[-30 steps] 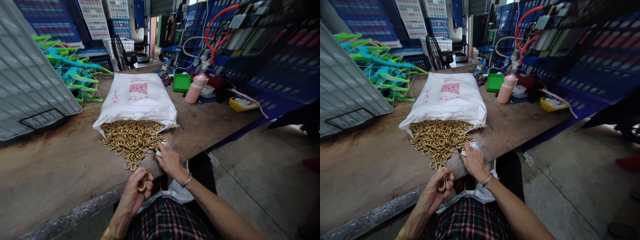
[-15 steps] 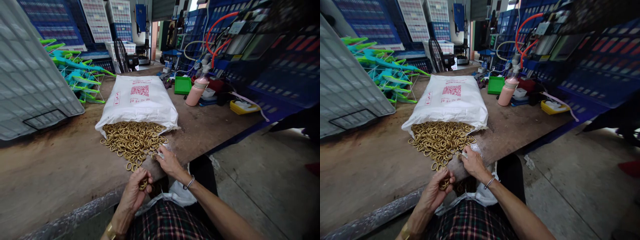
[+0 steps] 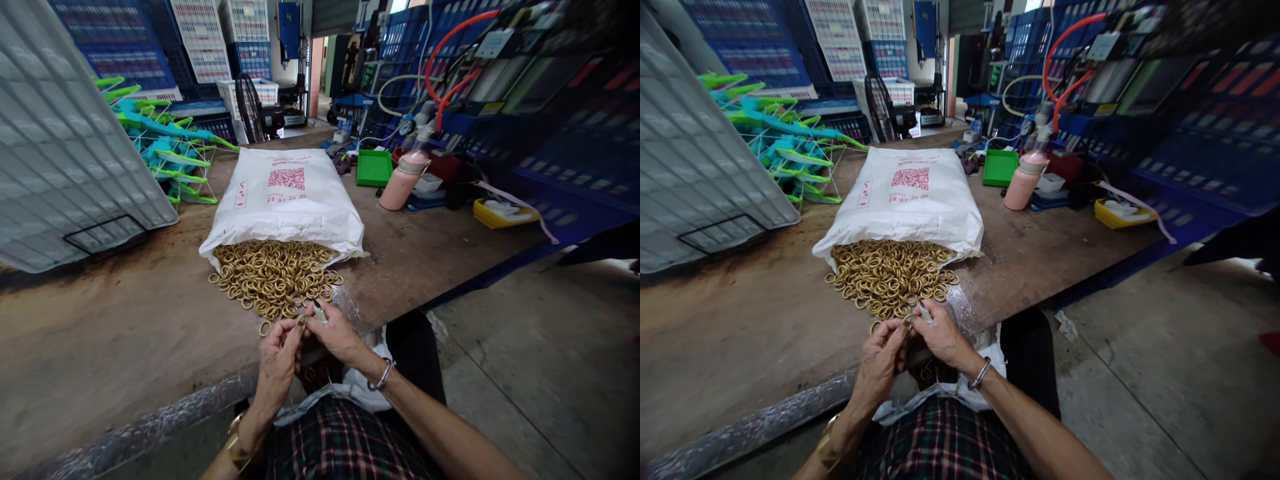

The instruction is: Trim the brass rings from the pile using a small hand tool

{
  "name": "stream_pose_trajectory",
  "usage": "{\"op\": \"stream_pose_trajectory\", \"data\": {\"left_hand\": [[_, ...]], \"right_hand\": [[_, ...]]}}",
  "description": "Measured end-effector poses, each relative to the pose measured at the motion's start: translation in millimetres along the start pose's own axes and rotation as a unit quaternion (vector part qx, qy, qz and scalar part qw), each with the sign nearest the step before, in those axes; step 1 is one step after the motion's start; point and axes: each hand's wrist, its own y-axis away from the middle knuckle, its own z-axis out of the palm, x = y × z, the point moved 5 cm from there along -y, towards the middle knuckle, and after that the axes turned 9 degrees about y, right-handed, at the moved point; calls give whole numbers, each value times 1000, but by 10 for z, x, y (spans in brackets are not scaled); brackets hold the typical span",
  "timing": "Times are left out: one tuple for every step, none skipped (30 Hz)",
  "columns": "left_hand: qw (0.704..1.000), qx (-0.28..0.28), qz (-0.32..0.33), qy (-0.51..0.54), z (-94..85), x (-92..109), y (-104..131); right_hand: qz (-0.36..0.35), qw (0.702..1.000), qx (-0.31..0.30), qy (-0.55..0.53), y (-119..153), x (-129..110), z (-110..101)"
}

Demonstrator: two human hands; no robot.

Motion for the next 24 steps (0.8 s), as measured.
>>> {"op": "stream_pose_trajectory", "data": {"left_hand": [[1000, -2, 8, -12, -5, 17, -2], [1000, 0, 20, -24, -14, 39, -3], [999, 6, 37, -37, -27, 67, -3], [997, 12, 60, -52, -41, 100, -2], [994, 18, 88, -69, -52, 135, 1], [989, 23, 118, -84, -60, 170, 5], [984, 23, 144, -99, -61, 197, 10], [980, 22, 165, -110, -60, 216, 14], [977, 18, 178, -120, -55, 224, 15], [975, 13, 184, -127, -48, 223, 15], [974, 9, 185, -130, -44, 216, 14], [975, 6, 179, -128, -41, 202, 11], [979, 3, 163, -120, -41, 178, 6], [986, -6, 132, -105, -39, 141, 0], [992, -19, 89, -83, -33, 93, -5], [997, -36, 41, -56, -23, 43, -4], [998, -56, -7, -25, -8, -3, 3], [996, -74, -46, 7, 10, -36, 15], [993, -88, -74, 38, 27, -52, 27], [989, -97, -90, 65, 41, -56, 37], [986, -100, -98, 88, 50, -49, 43], [984, -100, -102, 103, 58, -41, 46], [984, -98, -102, 112, 64, -31, 47], [984, -93, -98, 116, 67, -22, 44]], "right_hand": [[-6, 1000, -6, 2, 6, -10, 9], [-10, 1000, -13, 7, 10, -19, 16], [-13, 1000, -21, 15, 14, -27, 22], [-15, 999, -29, 25, 17, -33, 26], [-16, 999, -34, 38, 19, -38, 27], [-17, 998, -36, 51, 20, -44, 25], [-23, 997, -34, 66, 20, -54, 20], [-30, 996, -28, 82, 18, -66, 14], [-38, 994, -22, 95, 15, -78, 10], [-45, 993, -16, 105, 10, -87, 7], [-47, 993, -12, 111, 4, -90, 8], [-46, 993, -10, 111, -3, -86, 11], [-42, 993, -8, 107, -10, -76, 14], [-36, 994, -7, 101, -16, -64, 17], [-31, 995, -5, 96, -20, -50, 19], [-27, 995, -5, 93, -22, -36, 23], [-23, 996, -5, 90, -22, -25, 26], [-21, 996, -6, 88, -20, -18, 29], [-22, 996, -7, 86, -18, -16, 31], [-24, 996, -11, 82, -14, -18, 34], [-27, 997, -15, 78, -11, -23, 36], [-30, 997, -21, 73, -9, -30, 37], [-31, 997, -23, 72, -7, -35, 32], [-32, 996, -19, 78, -5, -38, 21]]}}
